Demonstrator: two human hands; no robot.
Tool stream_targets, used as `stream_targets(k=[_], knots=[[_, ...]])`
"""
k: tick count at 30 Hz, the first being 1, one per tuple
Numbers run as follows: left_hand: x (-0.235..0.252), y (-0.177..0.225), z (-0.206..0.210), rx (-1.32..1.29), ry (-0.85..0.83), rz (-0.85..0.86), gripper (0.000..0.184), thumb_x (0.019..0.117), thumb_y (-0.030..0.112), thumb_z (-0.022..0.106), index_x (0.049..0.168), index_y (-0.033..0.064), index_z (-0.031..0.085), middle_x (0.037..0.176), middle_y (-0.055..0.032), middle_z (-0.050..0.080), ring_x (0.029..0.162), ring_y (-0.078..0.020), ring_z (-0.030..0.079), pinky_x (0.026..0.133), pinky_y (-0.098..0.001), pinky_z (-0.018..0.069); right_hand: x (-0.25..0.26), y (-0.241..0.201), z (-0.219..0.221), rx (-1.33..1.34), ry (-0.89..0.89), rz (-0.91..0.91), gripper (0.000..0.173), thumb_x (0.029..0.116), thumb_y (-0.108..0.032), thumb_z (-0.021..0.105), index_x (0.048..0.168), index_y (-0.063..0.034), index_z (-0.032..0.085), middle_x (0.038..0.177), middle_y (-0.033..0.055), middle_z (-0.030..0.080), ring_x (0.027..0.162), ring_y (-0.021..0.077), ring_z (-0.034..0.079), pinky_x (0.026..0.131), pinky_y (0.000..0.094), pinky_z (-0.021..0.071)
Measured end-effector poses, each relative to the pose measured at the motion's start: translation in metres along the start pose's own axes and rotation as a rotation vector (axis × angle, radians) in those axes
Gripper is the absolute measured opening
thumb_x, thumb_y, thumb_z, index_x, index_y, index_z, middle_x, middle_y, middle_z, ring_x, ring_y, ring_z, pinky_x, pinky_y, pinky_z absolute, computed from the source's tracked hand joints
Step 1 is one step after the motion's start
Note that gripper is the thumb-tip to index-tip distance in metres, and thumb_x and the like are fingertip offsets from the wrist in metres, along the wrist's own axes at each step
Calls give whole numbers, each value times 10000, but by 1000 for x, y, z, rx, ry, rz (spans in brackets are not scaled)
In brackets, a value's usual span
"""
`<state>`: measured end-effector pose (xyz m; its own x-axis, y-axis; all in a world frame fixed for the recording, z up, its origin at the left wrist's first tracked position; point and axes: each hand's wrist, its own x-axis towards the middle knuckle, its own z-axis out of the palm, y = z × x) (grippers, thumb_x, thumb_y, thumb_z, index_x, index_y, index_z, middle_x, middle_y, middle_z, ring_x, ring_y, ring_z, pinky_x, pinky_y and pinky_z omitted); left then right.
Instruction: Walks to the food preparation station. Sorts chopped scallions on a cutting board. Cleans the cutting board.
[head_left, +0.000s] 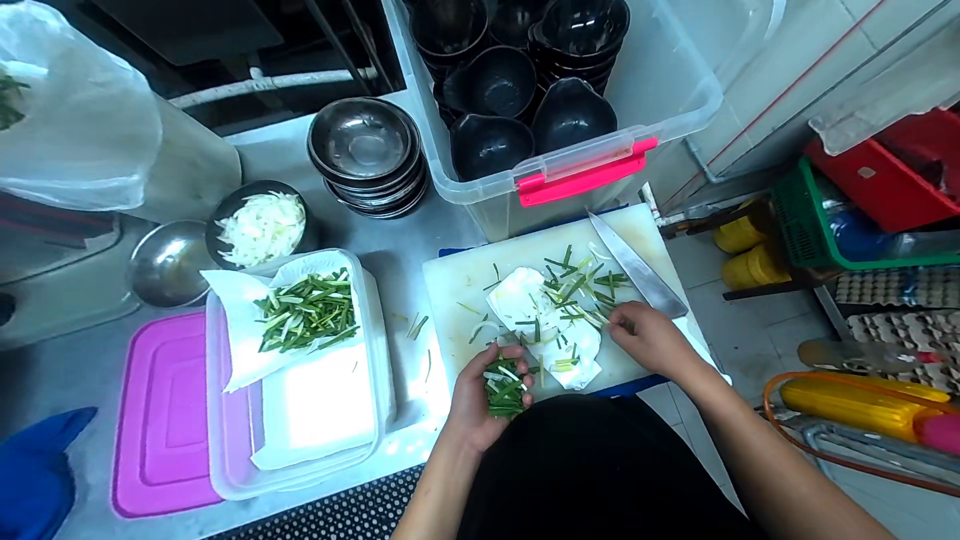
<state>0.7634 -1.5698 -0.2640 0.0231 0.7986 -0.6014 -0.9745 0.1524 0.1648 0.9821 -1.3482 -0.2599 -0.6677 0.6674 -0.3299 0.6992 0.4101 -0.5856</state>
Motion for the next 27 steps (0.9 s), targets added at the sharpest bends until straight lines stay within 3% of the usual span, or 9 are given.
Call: stream_targets(k=[2, 4, 7, 11, 15, 17, 19, 23, 27], knots=[[1, -1, -2, -10, 0, -6, 525, 1070, 454, 360, 1089, 51, 696, 939, -152, 675, 796, -261, 689, 671, -381, 596, -2, 1, -6, 170, -15, 64, 99, 1002, -169, 625, 949, -108, 684, 761, 35, 651, 643, 170, 620, 585, 410, 537], [1, -1, -1, -12, 11, -10, 528, 1071, 453, 356, 1087, 49, 695, 936, -155, 675, 789, -262, 687, 667, -382, 595, -6, -1, -14, 399, -60, 132, 105, 1015, -154, 606, 979, -95, 684, 752, 44, 653, 604, 161, 580, 543, 355, 486], [1, 0, 2, 3, 17, -10, 533, 1072, 455, 347, 1079, 51, 695, 930, -158, 671, 782, -263, 686, 659, -382, 596, -11, -3, -19, 786, -124, 199, 103, 1005, -111, 575, 1017, -72, 669, 729, 60, 619, 483, 84, 422, 430, 214, 324], [2, 0, 3, 1, 7, -11, 531, 1076, 445, 348, 1083, 42, 694, 934, -163, 674, 801, -272, 691, 701, -400, 603, -16, -19, -20, 990, -200, 195, 137, 1002, -108, 574, 1061, -53, 684, 754, 79, 643, 483, 63, 439, 433, 191, 350], [3, -2, 5, 8, -40, -5, 539, 1081, 434, 356, 1090, 24, 707, 992, -191, 707, 917, -315, 714, 845, -459, 600, -30, -72, -10, 803, -279, 83, 182, 1007, -147, 560, 1116, -81, 690, 808, 41, 688, 553, 86, 518, 505, 243, 426], [4, -4, 5, 34, -60, 6, 530, 1075, 438, 373, 1103, 33, 714, 1024, -195, 713, 943, -312, 713, 849, -458, 599, -36, -95, -3, 583, -368, -15, 212, 1028, -244, 588, 1171, -146, 709, 933, -8, 718, 714, 96, 638, 650, 290, 546], [4, -4, 6, 43, -52, 0, 511, 1069, 438, 387, 1088, 56, 725, 1032, -180, 714, 942, -296, 708, 840, -459, 597, -37, -106, 2, 422, -399, -58, 254, 1050, -316, 554, 1225, -206, 703, 1092, -55, 717, 892, 66, 686, 813, 301, 593], [3, -4, -1, 30, -89, -14, 526, 1079, 440, 361, 1089, 49, 713, 1026, -180, 704, 955, -312, 704, 877, -484, 586, -31, -108, -1, 352, -308, -58, 218, 1049, -302, 547, 1160, -206, 709, 988, -44, 685, 821, 79, 650, 738, 311, 571], [1, -4, 4, 32, -55, -16, 502, 1063, 442, 408, 1098, 46, 715, 1011, -176, 716, 934, -295, 715, 848, -466, 599, -31, -129, -4, 608, -324, -49, 193, 1039, -262, 573, 1163, -185, 700, 1024, -2, 703, 841, 138, 688, 742, 329, 610]])
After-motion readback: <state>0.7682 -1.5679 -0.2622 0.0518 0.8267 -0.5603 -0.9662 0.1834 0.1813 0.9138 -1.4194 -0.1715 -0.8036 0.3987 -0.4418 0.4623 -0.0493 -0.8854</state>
